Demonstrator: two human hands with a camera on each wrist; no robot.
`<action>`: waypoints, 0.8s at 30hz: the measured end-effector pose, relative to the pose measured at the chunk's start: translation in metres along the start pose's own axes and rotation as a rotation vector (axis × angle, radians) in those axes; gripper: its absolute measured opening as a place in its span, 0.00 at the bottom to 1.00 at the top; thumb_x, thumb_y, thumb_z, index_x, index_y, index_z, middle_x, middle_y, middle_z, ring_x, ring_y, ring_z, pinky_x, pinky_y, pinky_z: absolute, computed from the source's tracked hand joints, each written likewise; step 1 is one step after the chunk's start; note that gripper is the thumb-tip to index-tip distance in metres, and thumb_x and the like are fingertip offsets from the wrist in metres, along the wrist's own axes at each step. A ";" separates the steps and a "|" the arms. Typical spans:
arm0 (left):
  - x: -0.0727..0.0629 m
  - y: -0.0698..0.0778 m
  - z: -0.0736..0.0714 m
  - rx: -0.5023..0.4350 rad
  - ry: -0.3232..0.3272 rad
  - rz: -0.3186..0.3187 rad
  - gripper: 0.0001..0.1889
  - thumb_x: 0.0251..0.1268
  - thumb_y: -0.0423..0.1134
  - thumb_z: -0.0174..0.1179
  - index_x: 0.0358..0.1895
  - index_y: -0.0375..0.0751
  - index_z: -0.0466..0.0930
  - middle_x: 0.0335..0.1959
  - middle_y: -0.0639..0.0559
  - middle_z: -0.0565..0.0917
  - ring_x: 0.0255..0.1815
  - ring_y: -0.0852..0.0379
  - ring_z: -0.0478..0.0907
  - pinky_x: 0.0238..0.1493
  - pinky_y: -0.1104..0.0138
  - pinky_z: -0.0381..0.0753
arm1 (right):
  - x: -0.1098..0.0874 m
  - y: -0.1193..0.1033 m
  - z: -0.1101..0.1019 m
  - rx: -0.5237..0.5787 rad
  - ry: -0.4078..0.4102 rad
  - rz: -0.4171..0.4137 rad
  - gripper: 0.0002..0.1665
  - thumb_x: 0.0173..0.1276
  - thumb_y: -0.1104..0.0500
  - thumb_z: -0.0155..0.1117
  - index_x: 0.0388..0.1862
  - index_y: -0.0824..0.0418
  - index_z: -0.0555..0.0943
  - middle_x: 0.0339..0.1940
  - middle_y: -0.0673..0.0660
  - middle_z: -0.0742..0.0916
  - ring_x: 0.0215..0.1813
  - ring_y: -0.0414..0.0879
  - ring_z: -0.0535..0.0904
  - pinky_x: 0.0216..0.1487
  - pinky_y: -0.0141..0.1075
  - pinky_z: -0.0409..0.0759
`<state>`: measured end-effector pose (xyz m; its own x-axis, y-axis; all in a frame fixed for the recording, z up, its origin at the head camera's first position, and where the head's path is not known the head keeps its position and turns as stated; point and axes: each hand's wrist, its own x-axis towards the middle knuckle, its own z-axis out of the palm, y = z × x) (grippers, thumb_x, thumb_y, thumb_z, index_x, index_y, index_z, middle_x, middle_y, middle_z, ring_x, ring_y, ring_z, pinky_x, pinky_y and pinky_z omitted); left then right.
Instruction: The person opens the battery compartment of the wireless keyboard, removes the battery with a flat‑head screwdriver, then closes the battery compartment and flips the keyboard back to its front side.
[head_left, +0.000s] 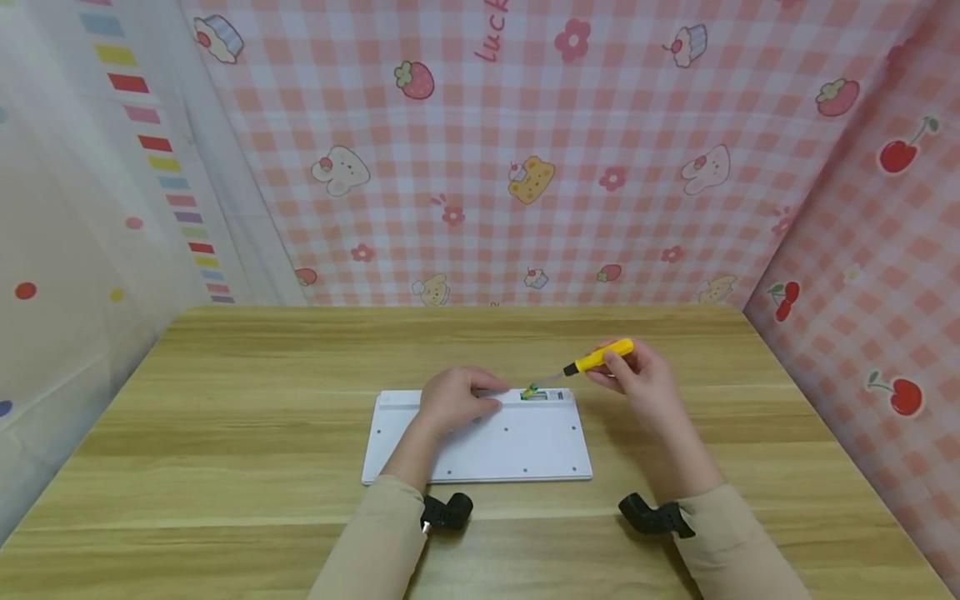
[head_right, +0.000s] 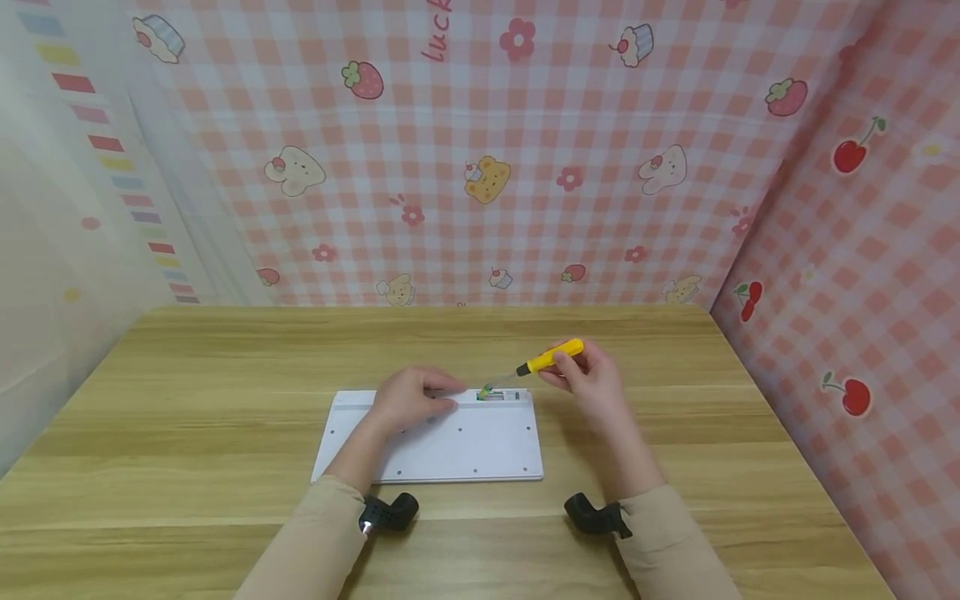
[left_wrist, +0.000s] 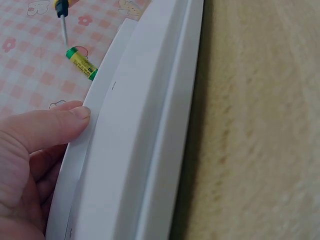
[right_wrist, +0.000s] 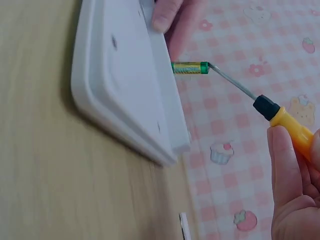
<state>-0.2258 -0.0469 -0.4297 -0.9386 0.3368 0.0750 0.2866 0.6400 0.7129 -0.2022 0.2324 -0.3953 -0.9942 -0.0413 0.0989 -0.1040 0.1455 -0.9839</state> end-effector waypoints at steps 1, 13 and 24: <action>0.000 0.000 0.000 -0.001 0.001 0.000 0.12 0.57 0.39 0.72 0.45 0.54 0.91 0.47 0.58 0.87 0.49 0.58 0.83 0.54 0.59 0.75 | 0.001 -0.001 0.002 0.004 -0.006 -0.002 0.21 0.79 0.61 0.50 0.60 0.78 0.69 0.56 0.72 0.77 0.47 0.41 0.84 0.50 0.35 0.81; 0.000 0.000 -0.001 0.000 0.000 0.000 0.11 0.57 0.38 0.72 0.44 0.53 0.91 0.48 0.58 0.87 0.47 0.59 0.83 0.52 0.61 0.76 | 0.005 -0.002 0.010 0.055 -0.019 -0.023 0.19 0.78 0.66 0.50 0.59 0.80 0.68 0.54 0.71 0.76 0.46 0.40 0.83 0.50 0.34 0.81; -0.001 0.000 -0.001 0.003 0.001 0.004 0.11 0.58 0.38 0.72 0.45 0.53 0.91 0.48 0.57 0.87 0.48 0.58 0.83 0.53 0.59 0.76 | 0.000 0.002 -0.007 0.018 0.031 0.017 0.20 0.79 0.66 0.47 0.61 0.81 0.66 0.55 0.73 0.75 0.44 0.37 0.83 0.49 0.33 0.81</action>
<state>-0.2248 -0.0478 -0.4295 -0.9376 0.3386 0.0788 0.2911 0.6408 0.7104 -0.2029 0.2391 -0.3964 -0.9962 -0.0086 0.0865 -0.0869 0.1282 -0.9879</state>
